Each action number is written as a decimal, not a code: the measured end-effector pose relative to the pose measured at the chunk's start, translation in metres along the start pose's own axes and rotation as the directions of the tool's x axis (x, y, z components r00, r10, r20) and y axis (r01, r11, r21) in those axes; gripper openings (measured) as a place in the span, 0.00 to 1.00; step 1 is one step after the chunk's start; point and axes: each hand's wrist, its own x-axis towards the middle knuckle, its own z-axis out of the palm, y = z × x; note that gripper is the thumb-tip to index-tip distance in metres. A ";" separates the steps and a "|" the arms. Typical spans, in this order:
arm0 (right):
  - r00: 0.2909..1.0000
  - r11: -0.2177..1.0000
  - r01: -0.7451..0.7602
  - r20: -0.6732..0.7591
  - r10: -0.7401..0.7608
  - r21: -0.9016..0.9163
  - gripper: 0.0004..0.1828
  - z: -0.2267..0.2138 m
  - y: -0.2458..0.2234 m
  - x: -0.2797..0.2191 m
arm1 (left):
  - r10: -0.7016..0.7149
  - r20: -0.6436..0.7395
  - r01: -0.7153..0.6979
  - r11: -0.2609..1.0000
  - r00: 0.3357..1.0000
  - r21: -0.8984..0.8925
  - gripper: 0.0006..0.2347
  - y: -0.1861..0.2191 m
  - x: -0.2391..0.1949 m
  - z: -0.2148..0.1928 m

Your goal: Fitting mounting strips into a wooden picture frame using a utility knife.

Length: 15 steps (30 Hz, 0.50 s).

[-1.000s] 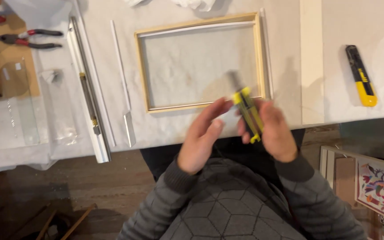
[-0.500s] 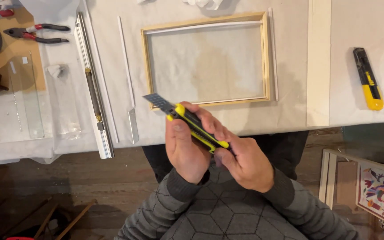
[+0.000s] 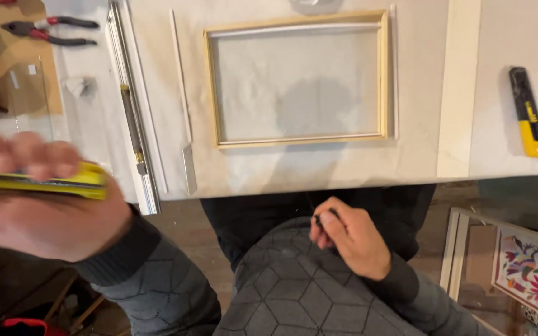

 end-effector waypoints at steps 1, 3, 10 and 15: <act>1.000 0.980 0.010 0.026 -0.016 0.200 0.11 -0.003 -0.002 0.002 | -0.077 -0.018 0.078 0.993 0.997 0.086 0.17 -0.008 -0.008 0.014; 0.997 0.921 0.031 0.048 -0.054 0.388 0.12 -0.008 -0.007 0.013 | -0.136 -0.030 0.139 0.977 0.990 0.164 0.18 -0.036 -0.030 0.038; 0.977 0.716 0.058 0.109 -0.185 0.696 0.20 -0.006 -0.013 0.034 | -0.674 0.094 0.648 0.733 0.733 0.209 0.12 -0.123 -0.143 0.041; 0.991 0.936 0.130 -0.044 -0.123 0.327 0.24 -0.008 -0.002 0.040 | -0.755 0.238 0.669 0.653 0.611 0.354 0.14 -0.128 -0.154 0.040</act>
